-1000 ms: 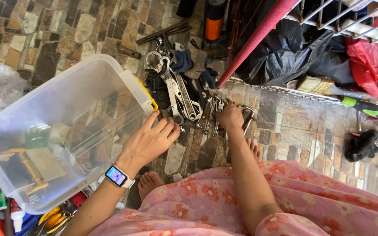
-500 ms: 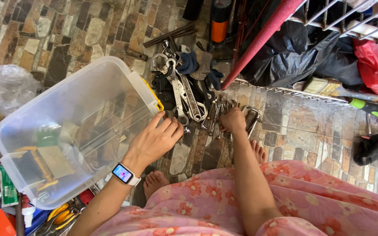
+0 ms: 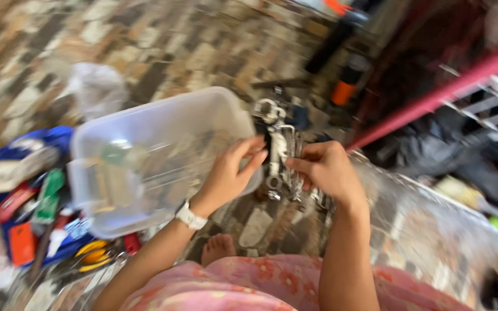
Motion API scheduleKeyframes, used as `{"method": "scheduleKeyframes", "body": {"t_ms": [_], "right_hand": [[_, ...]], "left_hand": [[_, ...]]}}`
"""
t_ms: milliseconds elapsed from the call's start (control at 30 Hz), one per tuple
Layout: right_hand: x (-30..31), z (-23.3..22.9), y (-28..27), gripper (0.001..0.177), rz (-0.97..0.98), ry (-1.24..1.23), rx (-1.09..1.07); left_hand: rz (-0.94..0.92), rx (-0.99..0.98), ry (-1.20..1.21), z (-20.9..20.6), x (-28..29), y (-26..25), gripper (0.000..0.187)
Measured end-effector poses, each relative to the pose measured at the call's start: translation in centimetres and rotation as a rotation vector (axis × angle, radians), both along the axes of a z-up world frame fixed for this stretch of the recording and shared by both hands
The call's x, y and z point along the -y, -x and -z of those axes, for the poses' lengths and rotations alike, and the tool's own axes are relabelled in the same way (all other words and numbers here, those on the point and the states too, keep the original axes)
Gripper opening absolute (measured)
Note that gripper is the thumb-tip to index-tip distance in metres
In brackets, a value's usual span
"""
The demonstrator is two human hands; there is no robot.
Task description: The person sits on the floor and wipes metal wrenches and sockets one at a time with a dark cloth, then places the cleaned tools into a clear plastic storage box. They continue handling the pile of wrenches beside them, wiping each tool before setting it in the box.
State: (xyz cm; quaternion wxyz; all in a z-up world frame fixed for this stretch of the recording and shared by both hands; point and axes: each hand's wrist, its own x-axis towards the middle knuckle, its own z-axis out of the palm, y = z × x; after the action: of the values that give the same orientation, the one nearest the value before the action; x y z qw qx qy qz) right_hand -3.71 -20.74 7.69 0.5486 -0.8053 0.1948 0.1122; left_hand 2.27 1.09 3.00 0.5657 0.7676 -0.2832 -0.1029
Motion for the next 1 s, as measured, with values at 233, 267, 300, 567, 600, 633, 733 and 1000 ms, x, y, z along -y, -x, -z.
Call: {"method": "scheduleKeyframes", "body": {"t_ms": [233, 267, 300, 567, 600, 633, 733, 1000], "right_hand": [[-12.0, -0.7, -5.5, 0.013, -0.243, 0.183, 0.231], [-12.9, -0.2, -6.4, 0.013, -0.26, 0.188, 0.221], [-13.4, 0.4, -7.1, 0.014, -0.27, 0.195, 0.21], [-11.1, 5.2, -7.5, 0.021, 0.002, 0.171, 0.368], [-10.8, 5.9, -7.3, 0.02, 0.075, 0.141, 0.407], [-10.7, 6.6, -7.3, 0.019, 0.09, 0.131, 0.466], [-10.8, 8.2, -6.9, 0.016, 0.128, 0.11, 0.601], [-10.9, 8.6, -6.6, 0.01, 0.081, 0.317, 0.721]], "left_hand": [[0.002, -0.533, 0.434, 0.6, -4.0, -3.1, 0.029], [-0.076, -0.6, 0.395, 1.4, -4.4, -3.5, 0.026], [-0.146, -0.671, 0.356, 2.3, -4.5, -4.2, 0.023], [-0.389, -1.155, 0.223, 13.3, -3.8, -10.5, 0.012], [-0.38, -1.138, 0.184, 14.9, -3.2, -11.1, 0.012], [-0.369, -1.12, 0.147, 16.6, -2.6, -11.7, 0.014], [-0.344, -1.035, 0.067, 21.1, -1.4, -12.7, 0.016], [-0.419, -0.584, -0.419, 24.6, -1.3, -11.6, 0.012]]}}
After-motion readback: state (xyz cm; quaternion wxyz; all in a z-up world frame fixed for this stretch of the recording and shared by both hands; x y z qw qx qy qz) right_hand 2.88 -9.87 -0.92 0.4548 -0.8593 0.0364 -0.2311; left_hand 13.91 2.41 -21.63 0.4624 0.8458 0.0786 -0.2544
